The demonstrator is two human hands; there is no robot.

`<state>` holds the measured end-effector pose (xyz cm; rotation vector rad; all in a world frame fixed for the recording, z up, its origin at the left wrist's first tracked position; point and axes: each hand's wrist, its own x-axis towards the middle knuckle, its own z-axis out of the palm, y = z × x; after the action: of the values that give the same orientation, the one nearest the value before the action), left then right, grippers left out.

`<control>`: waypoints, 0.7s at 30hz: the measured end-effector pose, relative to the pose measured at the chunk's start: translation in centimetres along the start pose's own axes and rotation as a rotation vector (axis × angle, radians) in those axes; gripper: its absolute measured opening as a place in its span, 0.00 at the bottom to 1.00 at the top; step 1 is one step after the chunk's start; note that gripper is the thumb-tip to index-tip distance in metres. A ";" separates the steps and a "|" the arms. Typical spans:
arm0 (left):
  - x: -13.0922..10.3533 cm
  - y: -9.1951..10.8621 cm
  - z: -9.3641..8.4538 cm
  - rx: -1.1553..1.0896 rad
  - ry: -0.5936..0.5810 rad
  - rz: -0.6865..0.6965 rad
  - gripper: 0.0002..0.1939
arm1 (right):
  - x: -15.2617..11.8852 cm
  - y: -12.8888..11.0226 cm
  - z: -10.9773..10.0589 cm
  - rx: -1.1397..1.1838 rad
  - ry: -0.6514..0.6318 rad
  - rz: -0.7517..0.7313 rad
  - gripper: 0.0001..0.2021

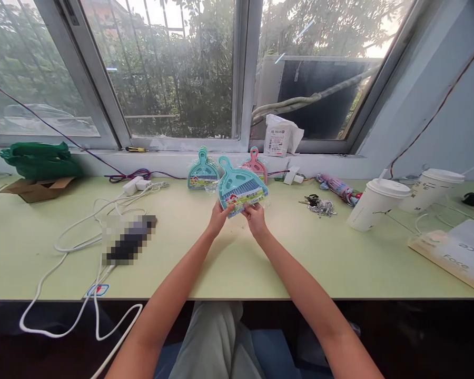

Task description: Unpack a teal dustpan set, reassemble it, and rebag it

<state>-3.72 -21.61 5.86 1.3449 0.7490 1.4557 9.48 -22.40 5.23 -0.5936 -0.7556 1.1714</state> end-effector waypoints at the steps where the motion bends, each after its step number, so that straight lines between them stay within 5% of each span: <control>1: 0.0 0.1 -0.1 0.001 -0.012 -0.012 0.28 | 0.0 0.0 0.0 -0.006 -0.002 0.003 0.16; 10: -0.5 0.2 -0.2 -0.125 0.024 -0.141 0.29 | 0.8 -0.7 -0.2 -0.143 -0.006 0.132 0.11; 14: 0.2 -0.1 -1.4 -0.193 0.096 -0.189 0.30 | 1.9 -2.8 -2.1 -0.576 -0.085 0.212 0.14; 18: 0.9 0.0 -3.9 -0.175 0.175 -0.197 0.32 | 2.4 -4.1 -4.7 -1.022 -0.132 -0.197 0.13; 21: 1.2 0.2 -5.7 -0.161 0.185 -0.224 0.31 | 2.1 -3.5 -5.1 -1.156 -0.270 -0.498 0.32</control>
<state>-9.14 -19.59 5.36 0.9813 0.8535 1.4391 15.98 -21.55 5.15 -1.1060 -1.7151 0.2538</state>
